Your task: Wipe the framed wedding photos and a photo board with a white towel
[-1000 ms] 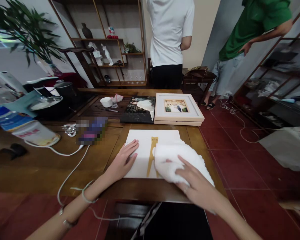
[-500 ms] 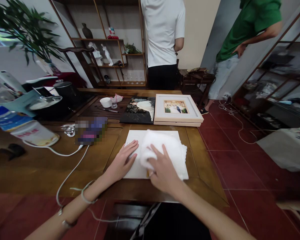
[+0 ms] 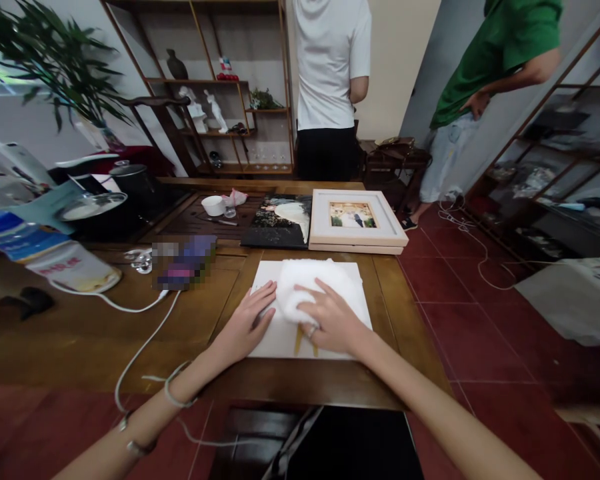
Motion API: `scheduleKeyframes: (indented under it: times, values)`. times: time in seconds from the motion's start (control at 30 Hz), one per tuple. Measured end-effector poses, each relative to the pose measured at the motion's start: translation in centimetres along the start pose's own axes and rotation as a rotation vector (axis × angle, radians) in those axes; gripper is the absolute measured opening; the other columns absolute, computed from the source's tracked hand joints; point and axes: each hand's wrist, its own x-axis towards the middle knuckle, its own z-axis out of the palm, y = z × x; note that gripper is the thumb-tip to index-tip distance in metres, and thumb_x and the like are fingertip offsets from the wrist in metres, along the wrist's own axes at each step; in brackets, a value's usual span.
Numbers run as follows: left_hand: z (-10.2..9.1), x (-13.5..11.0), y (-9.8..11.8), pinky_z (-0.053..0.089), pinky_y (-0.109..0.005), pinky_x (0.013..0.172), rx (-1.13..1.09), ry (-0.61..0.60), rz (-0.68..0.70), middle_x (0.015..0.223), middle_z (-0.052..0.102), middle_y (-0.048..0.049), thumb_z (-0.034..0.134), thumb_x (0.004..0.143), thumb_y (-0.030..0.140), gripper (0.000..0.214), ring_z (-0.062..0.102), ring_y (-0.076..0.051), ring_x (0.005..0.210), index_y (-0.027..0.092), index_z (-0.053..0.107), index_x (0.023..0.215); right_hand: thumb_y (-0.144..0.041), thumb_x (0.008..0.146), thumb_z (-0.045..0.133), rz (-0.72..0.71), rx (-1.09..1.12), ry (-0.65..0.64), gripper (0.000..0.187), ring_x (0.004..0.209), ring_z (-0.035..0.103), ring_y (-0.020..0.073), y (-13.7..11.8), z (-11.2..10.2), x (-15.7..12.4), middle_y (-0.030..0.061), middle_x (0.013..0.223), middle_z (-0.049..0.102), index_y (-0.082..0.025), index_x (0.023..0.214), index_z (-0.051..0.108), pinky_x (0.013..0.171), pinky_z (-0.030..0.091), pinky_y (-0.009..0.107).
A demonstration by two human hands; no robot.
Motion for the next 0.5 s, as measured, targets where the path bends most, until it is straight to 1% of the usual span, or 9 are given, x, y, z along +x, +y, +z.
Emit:
scheduleKeyframes:
  times: [0.07,0.13,0.23,0.33,0.5]
  values:
    - [0.1,0.0,0.0,0.024,-0.057,0.113,-0.002,0.002,-0.003,0.143,0.047,-0.0125,0.041,0.094,0.022,0.042,0.036,-0.025,0.138,0.021,0.047,0.135,-0.012,0.079,0.048,0.041,-0.028,0.020,0.024,0.128,0.047,0.0224,1.4,-0.1,1.7,0.0113,0.120,0.065,-0.020,0.096,0.064,0.113,0.023,0.049]
    - [0.1,0.0,0.0,0.024,-0.057,0.113,-0.002,0.001,-0.008,0.143,0.047,-0.0125,0.041,0.094,0.022,0.041,0.036,-0.025,0.138,0.021,0.047,0.135,-0.012,0.080,0.048,0.085,-0.055,0.037,0.024,0.130,0.044,0.0226,2.0,0.1,2.9,0.0118,0.124,0.063,-0.020,0.096,0.065,0.113,0.022,0.050]
    - [0.1,0.1,0.1,0.024,-0.057,0.113,-0.002,0.001,-0.017,0.142,0.047,-0.0132,0.041,0.094,0.022,0.041,0.037,-0.025,0.137,0.019,0.048,0.135,-0.012,0.078,0.049,0.092,-0.078,0.028,0.026,0.136,0.035,0.0260,1.5,0.9,3.4,0.0175,0.132,0.057,-0.016,0.098,0.065,0.113,0.015,0.056]
    - [0.1,0.1,0.0,0.024,-0.057,0.113,-0.009,0.017,-0.009,0.141,0.049,-0.0130,0.041,0.094,0.021,0.041,0.038,-0.026,0.137,0.019,0.048,0.134,-0.012,0.074,0.050,0.061,-0.093,-0.007,0.028,0.139,0.027,0.0302,-0.6,1.8,2.0,0.0240,0.138,0.049,-0.012,0.097,0.066,0.112,0.009,0.062]
    - [-0.1,0.0,-0.1,0.023,-0.058,0.113,-0.026,0.004,0.012,0.142,0.048,-0.0111,0.041,0.089,0.012,0.047,0.035,-0.026,0.138,0.023,0.047,0.135,-0.014,0.071,0.052,0.044,-0.039,-0.072,0.030,0.142,0.017,0.0316,-5.8,2.6,-2.3,0.0214,0.146,0.039,-0.015,0.097,0.067,0.111,0.001,0.065]
